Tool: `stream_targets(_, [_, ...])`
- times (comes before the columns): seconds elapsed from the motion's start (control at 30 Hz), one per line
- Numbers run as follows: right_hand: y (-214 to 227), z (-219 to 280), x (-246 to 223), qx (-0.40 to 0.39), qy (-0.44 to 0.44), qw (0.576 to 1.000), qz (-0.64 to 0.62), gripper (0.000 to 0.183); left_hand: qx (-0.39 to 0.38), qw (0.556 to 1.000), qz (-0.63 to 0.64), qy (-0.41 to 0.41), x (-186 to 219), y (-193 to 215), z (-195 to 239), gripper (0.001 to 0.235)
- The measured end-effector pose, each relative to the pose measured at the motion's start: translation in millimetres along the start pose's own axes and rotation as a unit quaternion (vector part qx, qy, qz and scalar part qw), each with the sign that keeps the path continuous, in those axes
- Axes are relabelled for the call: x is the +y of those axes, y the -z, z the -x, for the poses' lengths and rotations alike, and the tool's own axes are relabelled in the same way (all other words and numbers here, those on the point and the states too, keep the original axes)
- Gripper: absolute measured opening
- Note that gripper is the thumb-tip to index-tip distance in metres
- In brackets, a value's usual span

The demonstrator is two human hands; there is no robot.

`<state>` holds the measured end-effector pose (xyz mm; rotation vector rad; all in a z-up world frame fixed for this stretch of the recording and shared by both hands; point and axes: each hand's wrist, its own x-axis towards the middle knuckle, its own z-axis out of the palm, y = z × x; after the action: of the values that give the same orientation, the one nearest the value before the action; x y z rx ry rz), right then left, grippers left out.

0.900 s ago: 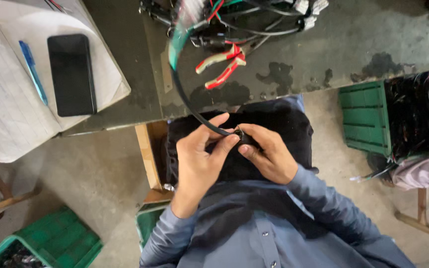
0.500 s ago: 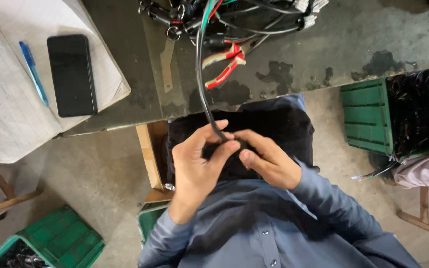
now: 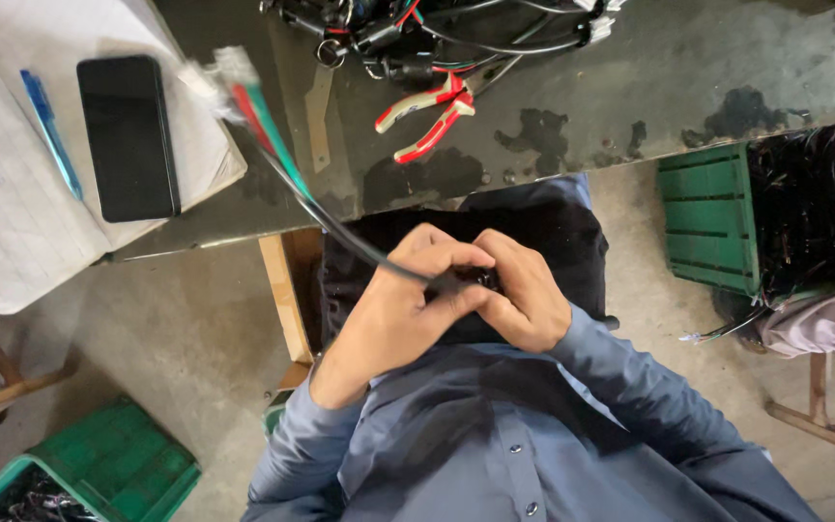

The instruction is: The person repeatedly strips the outer sheath of black wires and crimps white connectors onto the exposed ends using red-handled pliers. The person handles multiple wires one at a time, placing finished units on the table.

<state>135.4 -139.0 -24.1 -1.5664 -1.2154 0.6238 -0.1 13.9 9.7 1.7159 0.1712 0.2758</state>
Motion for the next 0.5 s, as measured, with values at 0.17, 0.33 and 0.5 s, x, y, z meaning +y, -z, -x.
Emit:
stream_targets(0.17, [-7,-6,-2,0.056,-0.029,0.989,0.134,0.031,0.094,0.990,-0.004,0.108,6,-9,-12,0.016])
stream_targets(0.33, [18,-4,-4,-0.080,-0.129,0.986,-0.061,0.026,-0.029,0.983,0.145,0.108,-12,8,-1,0.033])
stream_targets(0.5, [17,10,-1,-0.122,-0.180,0.967,-0.129,0.032,0.017,0.926,0.369,0.077,-27,-21,5,0.010])
